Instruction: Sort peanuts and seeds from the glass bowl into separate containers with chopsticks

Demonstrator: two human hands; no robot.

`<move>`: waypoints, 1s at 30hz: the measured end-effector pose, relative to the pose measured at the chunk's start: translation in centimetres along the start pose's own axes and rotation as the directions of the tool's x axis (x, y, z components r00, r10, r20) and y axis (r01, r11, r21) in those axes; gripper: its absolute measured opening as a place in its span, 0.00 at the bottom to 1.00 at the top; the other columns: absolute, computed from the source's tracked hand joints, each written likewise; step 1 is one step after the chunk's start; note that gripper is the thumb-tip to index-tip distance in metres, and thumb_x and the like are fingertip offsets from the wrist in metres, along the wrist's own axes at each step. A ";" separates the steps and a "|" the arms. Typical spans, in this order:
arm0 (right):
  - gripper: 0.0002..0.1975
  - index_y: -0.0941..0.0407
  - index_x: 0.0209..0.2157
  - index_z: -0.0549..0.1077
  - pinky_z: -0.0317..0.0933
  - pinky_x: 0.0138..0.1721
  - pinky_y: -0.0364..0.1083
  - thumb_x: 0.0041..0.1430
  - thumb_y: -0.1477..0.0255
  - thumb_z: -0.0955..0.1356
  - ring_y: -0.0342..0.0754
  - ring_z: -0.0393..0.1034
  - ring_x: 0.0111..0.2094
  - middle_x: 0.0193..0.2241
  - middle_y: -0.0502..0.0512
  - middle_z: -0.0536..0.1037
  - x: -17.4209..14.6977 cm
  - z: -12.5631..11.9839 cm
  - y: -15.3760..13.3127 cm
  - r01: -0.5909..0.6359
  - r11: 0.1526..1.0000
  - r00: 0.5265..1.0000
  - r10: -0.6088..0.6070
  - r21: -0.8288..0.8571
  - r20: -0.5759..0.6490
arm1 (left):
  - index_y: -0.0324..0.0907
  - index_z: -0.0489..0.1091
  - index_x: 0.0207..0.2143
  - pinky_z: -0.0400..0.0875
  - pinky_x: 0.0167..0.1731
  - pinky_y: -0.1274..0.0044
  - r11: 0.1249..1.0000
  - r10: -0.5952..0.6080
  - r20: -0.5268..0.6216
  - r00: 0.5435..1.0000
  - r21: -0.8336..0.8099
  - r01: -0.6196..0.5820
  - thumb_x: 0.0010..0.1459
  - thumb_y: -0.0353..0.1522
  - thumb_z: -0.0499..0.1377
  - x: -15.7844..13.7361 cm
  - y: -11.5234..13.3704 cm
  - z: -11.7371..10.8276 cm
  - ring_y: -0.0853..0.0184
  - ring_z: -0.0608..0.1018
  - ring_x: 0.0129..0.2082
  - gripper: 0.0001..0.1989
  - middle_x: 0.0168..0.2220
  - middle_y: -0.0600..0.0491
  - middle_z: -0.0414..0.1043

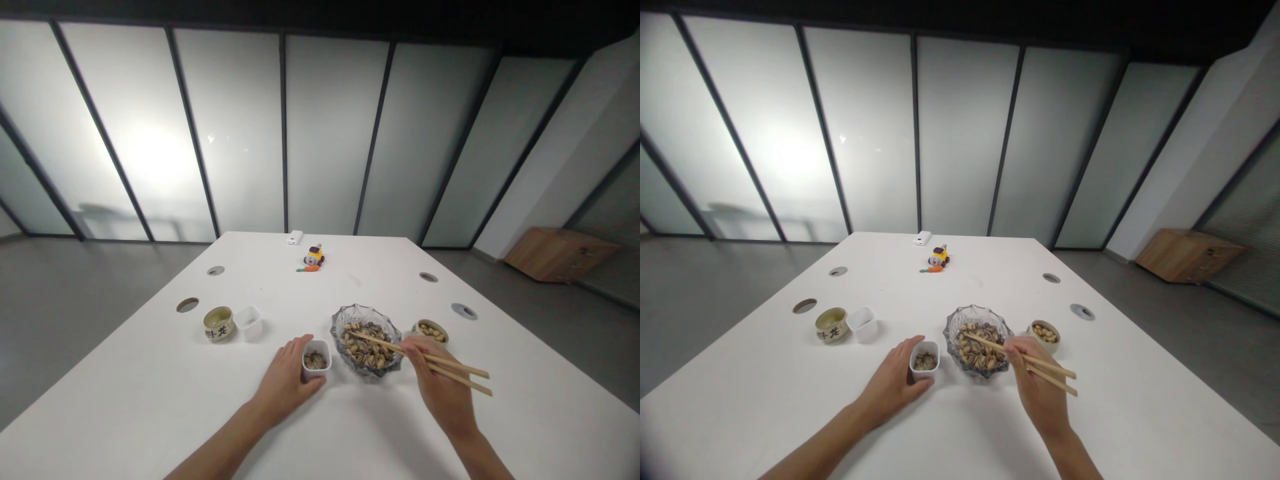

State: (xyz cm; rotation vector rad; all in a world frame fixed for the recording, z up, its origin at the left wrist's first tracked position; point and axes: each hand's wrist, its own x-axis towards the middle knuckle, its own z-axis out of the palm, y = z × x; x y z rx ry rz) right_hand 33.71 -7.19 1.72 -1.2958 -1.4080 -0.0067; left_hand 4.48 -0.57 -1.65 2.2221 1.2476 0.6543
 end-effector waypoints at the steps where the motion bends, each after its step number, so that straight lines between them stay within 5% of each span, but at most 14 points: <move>1: 0.17 0.52 0.31 0.81 0.73 0.36 0.49 0.68 0.56 0.69 0.52 0.78 0.34 0.31 0.56 0.83 0.2 -0.1 0.1 0.006 1.000 1.000 -0.005 -0.013 0.024 | 0.44 0.63 0.63 0.65 0.61 0.61 1.000 0.000 -0.003 1.000 -0.003 0.000 0.55 0.34 0.67 0.0 0.0 0.0 0.50 0.74 0.58 0.34 0.60 0.43 0.72; 11: 0.16 0.52 0.31 0.81 0.74 0.34 0.49 0.68 0.57 0.69 0.53 0.80 0.33 0.31 0.56 0.84 0.3 0.2 -0.4 0.031 1.000 0.989 -0.030 -0.004 0.143 | 0.46 0.64 0.63 0.66 0.61 0.61 1.000 0.013 -0.017 1.000 -0.018 -0.013 0.55 0.35 0.66 -0.1 -0.2 0.0 0.50 0.74 0.59 0.34 0.61 0.43 0.72; 17: 0.16 0.52 0.31 0.81 0.74 0.37 0.50 0.68 0.57 0.69 0.53 0.79 0.34 0.31 0.55 0.84 0.4 -0.3 -0.1 0.022 1.000 0.999 -0.021 -0.022 0.027 | 0.45 0.64 0.63 0.67 0.60 0.61 1.000 0.011 -0.015 1.000 -0.010 -0.012 0.54 0.34 0.67 0.0 0.1 -0.1 0.50 0.75 0.58 0.33 0.59 0.44 0.73; 21: 0.21 0.52 0.29 0.82 0.75 0.35 0.49 0.67 0.53 0.69 0.52 0.79 0.33 0.29 0.56 0.83 0.1 0.3 -1.0 -0.041 0.993 0.998 0.046 0.108 -0.046 | 0.44 0.64 0.63 0.67 0.60 0.61 1.000 0.005 -0.013 1.000 -0.008 -0.005 0.54 0.34 0.67 -0.1 0.0 0.0 0.50 0.75 0.58 0.34 0.60 0.43 0.73; 27: 0.20 0.51 0.28 0.82 0.75 0.33 0.47 0.66 0.52 0.70 0.52 0.79 0.31 0.28 0.56 0.83 -0.4 1.2 -2.7 -0.096 0.960 0.987 0.057 0.264 0.152 | 0.46 0.64 0.63 0.66 0.60 0.61 1.000 0.005 -0.024 1.000 0.003 -0.004 0.55 0.34 0.66 -0.1 -0.3 0.2 0.50 0.75 0.59 0.34 0.60 0.44 0.73; 30: 0.22 0.52 0.27 0.80 0.75 0.32 0.47 0.67 0.51 0.69 0.52 0.78 0.30 0.27 0.56 0.82 0.0 0.7 -2.2 -0.072 0.968 0.997 0.060 0.240 0.057 | 0.46 0.64 0.63 0.67 0.60 0.62 1.000 0.014 -0.026 1.000 -0.003 -0.014 0.54 0.34 0.67 -0.1 -0.2 0.2 0.50 0.75 0.58 0.33 0.60 0.44 0.73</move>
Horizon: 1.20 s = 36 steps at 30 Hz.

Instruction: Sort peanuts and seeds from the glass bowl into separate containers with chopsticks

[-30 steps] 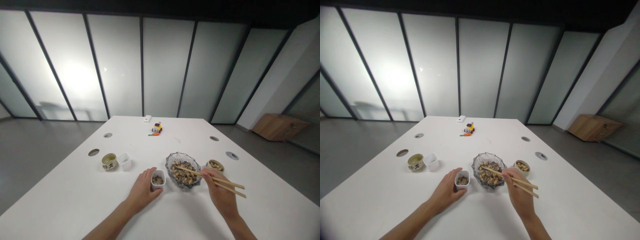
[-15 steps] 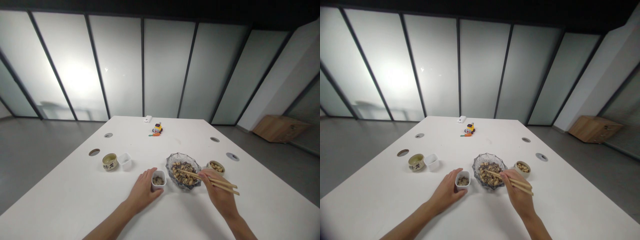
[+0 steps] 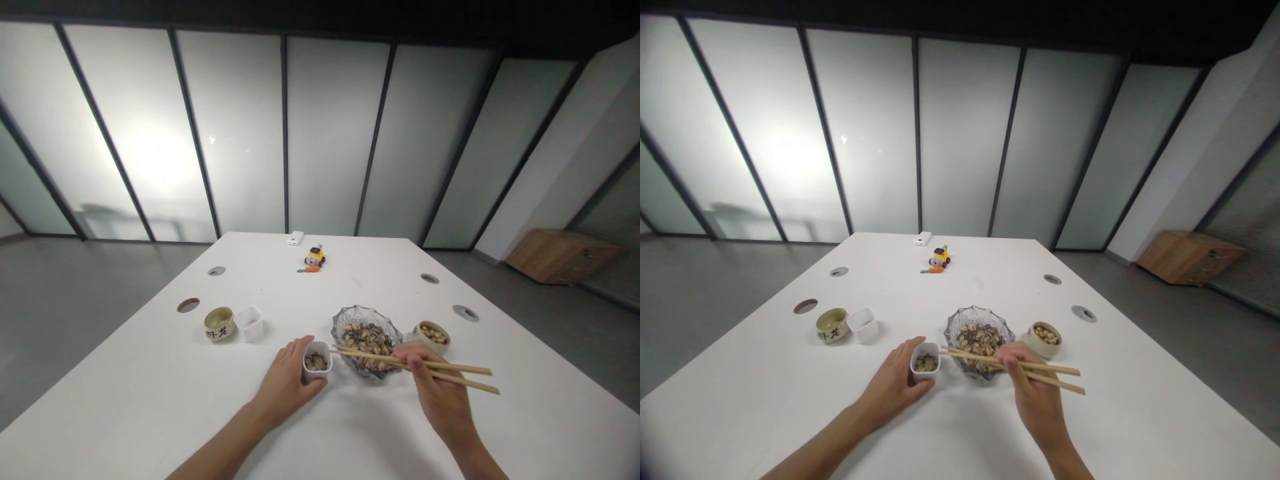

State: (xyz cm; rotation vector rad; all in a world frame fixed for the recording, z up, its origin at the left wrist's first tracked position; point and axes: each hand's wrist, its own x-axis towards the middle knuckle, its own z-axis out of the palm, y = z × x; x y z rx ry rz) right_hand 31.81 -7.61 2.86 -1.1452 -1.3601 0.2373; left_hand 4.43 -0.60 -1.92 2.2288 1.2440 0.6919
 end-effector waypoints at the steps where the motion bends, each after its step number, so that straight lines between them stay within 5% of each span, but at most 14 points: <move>1: 0.22 0.52 0.27 0.80 0.74 0.32 0.47 0.67 0.51 0.68 0.52 0.78 0.30 0.27 0.56 0.82 0.2 -0.3 0.2 0.007 1.000 1.000 -0.008 -0.027 -0.030 | 0.46 0.64 0.62 0.67 0.60 0.62 1.000 0.003 0.000 1.000 -0.003 -0.003 0.54 0.35 0.67 0.0 0.0 0.0 0.50 0.75 0.58 0.33 0.60 0.44 0.73; 10: 0.19 0.52 0.29 0.79 0.71 0.32 0.47 0.69 0.56 0.68 0.51 0.76 0.30 0.28 0.54 0.80 0.1 -0.3 1.3 0.051 0.986 0.982 -0.020 -0.161 0.189 | 0.45 0.63 0.64 0.66 0.60 0.62 1.000 0.001 0.010 1.000 -0.004 -0.001 0.55 0.34 0.66 0.0 0.0 -0.1 0.50 0.74 0.58 0.34 0.60 0.44 0.73; 19: 0.15 0.51 0.32 0.81 0.73 0.37 0.47 0.70 0.60 0.69 0.51 0.78 0.34 0.32 0.55 0.82 0.1 -0.3 1.2 0.080 0.982 0.969 -0.037 -0.170 0.244 | 0.44 0.63 0.63 0.64 0.61 0.62 1.000 -0.013 0.023 1.000 -0.005 0.013 0.56 0.34 0.66 0.0 0.0 -0.1 0.50 0.73 0.59 0.33 0.60 0.43 0.72; 23: 0.13 0.51 0.32 0.82 0.73 0.37 0.47 0.69 0.62 0.70 0.50 0.78 0.33 0.32 0.54 0.83 0.2 -0.5 1.5 0.129 0.978 0.977 -0.097 -0.164 0.189 | 0.43 0.62 0.64 0.64 0.62 0.62 1.000 -0.017 0.030 0.999 0.001 0.017 0.56 0.35 0.66 0.0 0.0 -0.1 0.50 0.73 0.60 0.34 0.61 0.43 0.71; 29: 0.13 0.51 0.32 0.82 0.74 0.38 0.45 0.69 0.61 0.70 0.49 0.79 0.34 0.31 0.53 0.83 -0.3 -0.2 1.5 0.128 0.986 0.989 -0.135 -0.102 -0.060 | 0.45 0.63 0.63 0.65 0.61 0.63 1.000 -0.028 0.030 0.999 -0.006 0.028 0.55 0.34 0.67 0.0 0.3 -0.2 0.51 0.74 0.59 0.34 0.60 0.44 0.72; 36: 0.19 0.52 0.29 0.81 0.73 0.34 0.45 0.69 0.56 0.68 0.49 0.78 0.32 0.29 0.54 0.82 -0.7 0.5 0.4 0.050 0.992 0.996 -0.058 -0.116 -0.071 | 0.43 0.63 0.64 0.64 0.61 0.62 1.000 -0.030 0.031 0.999 0.001 0.030 0.55 0.34 0.67 0.0 0.1 -0.2 0.50 0.73 0.59 0.34 0.61 0.43 0.72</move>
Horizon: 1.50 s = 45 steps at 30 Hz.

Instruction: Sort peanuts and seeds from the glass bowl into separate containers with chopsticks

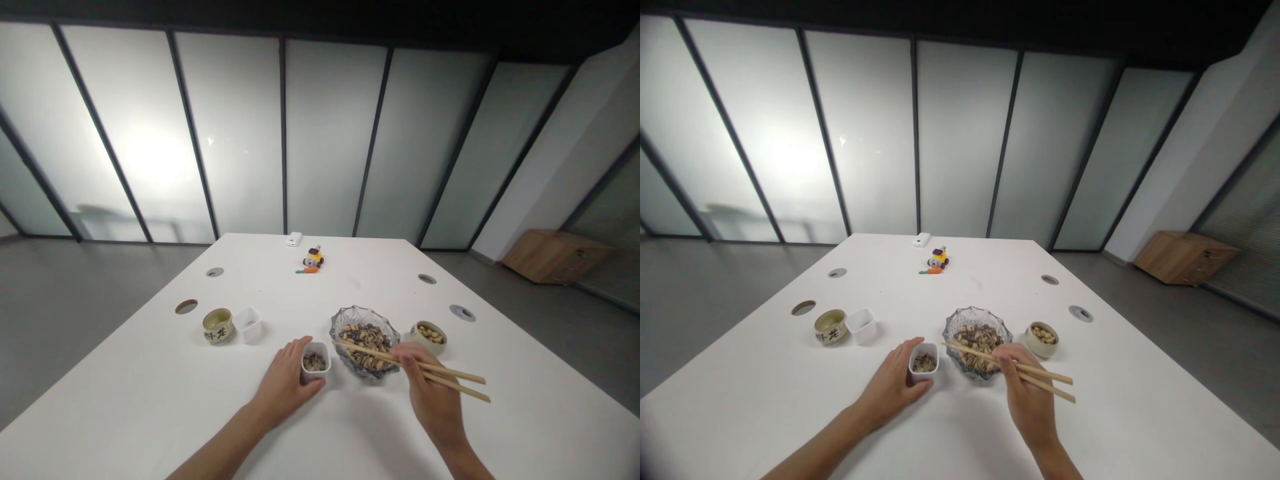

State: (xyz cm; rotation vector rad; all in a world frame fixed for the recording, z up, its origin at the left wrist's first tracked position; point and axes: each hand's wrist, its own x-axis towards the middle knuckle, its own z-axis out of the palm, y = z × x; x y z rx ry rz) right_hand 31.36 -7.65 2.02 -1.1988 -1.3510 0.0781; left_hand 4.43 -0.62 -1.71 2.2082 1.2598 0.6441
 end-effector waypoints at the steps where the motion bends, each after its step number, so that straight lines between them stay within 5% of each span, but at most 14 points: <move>1: 0.21 0.52 0.29 0.81 0.73 0.34 0.45 0.69 0.54 0.68 0.50 0.78 0.32 0.29 0.55 0.83 0.2 -0.2 0.2 -0.014 0.999 0.999 0.013 -0.040 -0.029 | 0.44 0.63 0.64 0.65 0.61 0.62 1.000 0.003 0.000 1.000 -0.001 -0.003 0.55 0.34 0.67 0.0 0.0 0.0 0.50 0.73 0.59 0.34 0.61 0.43 0.72; 9: 0.26 0.53 0.30 0.80 0.73 0.35 0.48 0.68 0.47 0.65 0.52 0.79 0.32 0.29 0.55 0.83 0.8 -0.9 1.6 -0.086 0.975 0.996 0.092 -0.207 0.017 | 0.44 0.63 0.63 0.65 0.61 0.62 1.000 0.000 0.002 1.000 -0.005 0.000 0.55 0.35 0.67 0.0 0.1 -0.1 0.51 0.74 0.59 0.34 0.60 0.43 0.72; 32: 0.15 0.51 0.35 0.83 0.76 0.40 0.48 0.68 0.57 0.69 0.51 0.80 0.36 0.35 0.55 0.85 0.2 -0.2 0.8 0.003 0.996 0.952 0.025 -0.089 0.306 | 0.45 0.63 0.63 0.65 0.60 0.62 1.000 0.012 -0.005 1.000 -0.006 -0.012 0.55 0.35 0.66 0.0 0.1 -0.1 0.50 0.74 0.59 0.33 0.60 0.43 0.72; 45: 0.16 0.51 0.32 0.82 0.75 0.37 0.48 0.68 0.56 0.69 0.52 0.80 0.34 0.32 0.56 0.84 0.6 -0.3 0.0 0.003 0.998 0.968 0.012 -0.060 0.250 | 0.44 0.63 0.64 0.64 0.61 0.62 1.000 0.012 -0.005 1.000 0.002 -0.012 0.55 0.34 0.66 0.0 0.0 0.1 0.51 0.73 0.60 0.34 0.61 0.43 0.72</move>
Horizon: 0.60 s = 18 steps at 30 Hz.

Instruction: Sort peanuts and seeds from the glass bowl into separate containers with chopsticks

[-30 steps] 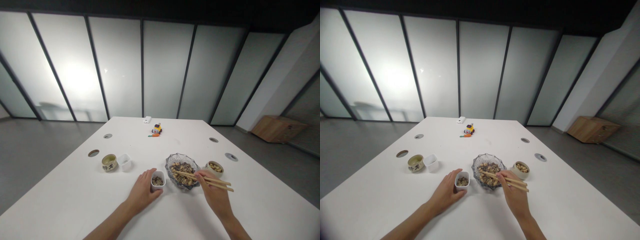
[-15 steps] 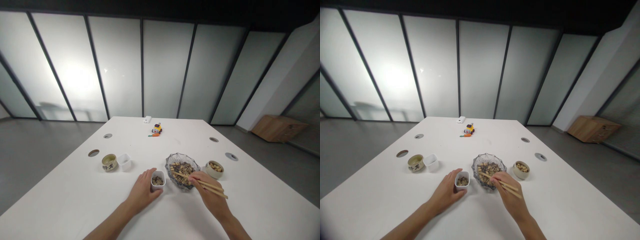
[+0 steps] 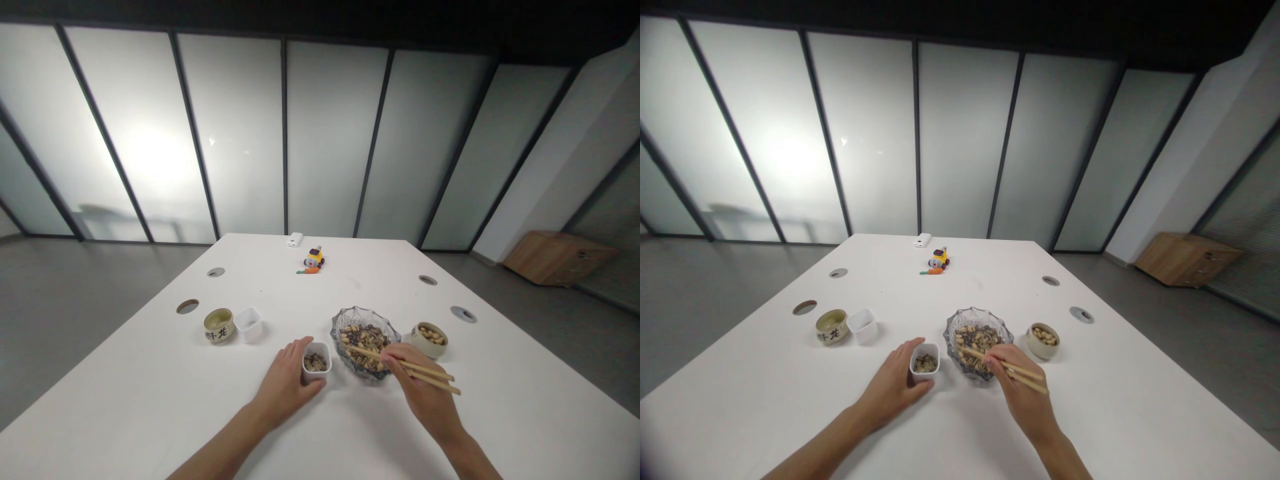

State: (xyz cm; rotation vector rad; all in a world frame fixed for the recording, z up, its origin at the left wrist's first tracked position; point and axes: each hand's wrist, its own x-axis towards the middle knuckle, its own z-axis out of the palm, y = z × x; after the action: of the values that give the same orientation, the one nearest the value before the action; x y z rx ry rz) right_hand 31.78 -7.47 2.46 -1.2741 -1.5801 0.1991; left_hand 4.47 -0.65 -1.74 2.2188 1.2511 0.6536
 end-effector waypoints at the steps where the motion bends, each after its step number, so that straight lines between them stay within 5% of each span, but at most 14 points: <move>1: 0.16 0.51 0.32 0.82 0.75 0.36 0.47 0.68 0.56 0.69 0.52 0.80 0.34 0.32 0.55 0.84 0.0 0.0 0.0 -0.003 1.000 1.000 0.003 -0.005 0.013 | 0.44 0.63 0.64 0.64 0.62 0.62 1.000 -0.003 0.003 1.000 0.002 0.003 0.55 0.34 0.66 0.0 0.0 0.0 0.51 0.73 0.60 0.34 0.61 0.43 0.72; 8: 0.18 0.52 0.33 0.81 0.75 0.38 0.48 0.69 0.55 0.68 0.52 0.79 0.34 0.33 0.56 0.84 -0.2 0.2 0.2 -0.007 1.000 0.999 0.008 -0.020 0.051 | 0.44 0.63 0.63 0.65 0.61 0.63 1.000 0.005 -0.006 1.000 -0.001 -0.005 0.55 0.34 0.66 0.0 0.2 -0.2 0.51 0.74 0.59 0.34 0.60 0.44 0.72; 18: 0.19 0.51 0.31 0.81 0.75 0.38 0.50 0.68 0.54 0.68 0.53 0.80 0.35 0.32 0.57 0.84 0.0 0.1 0.7 -0.022 0.998 0.998 0.019 -0.053 -0.065 | 0.45 0.64 0.63 0.65 0.61 0.62 1.000 0.007 -0.004 1.000 -0.007 -0.007 0.55 0.35 0.66 0.0 0.1 -0.2 0.50 0.74 0.59 0.33 0.61 0.44 0.72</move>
State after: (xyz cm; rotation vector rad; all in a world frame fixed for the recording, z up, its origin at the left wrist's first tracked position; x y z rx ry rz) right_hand 32.16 -7.17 1.94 -1.3259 -1.5265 0.1283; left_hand 4.39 -0.70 -1.55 2.2180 1.2420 0.6639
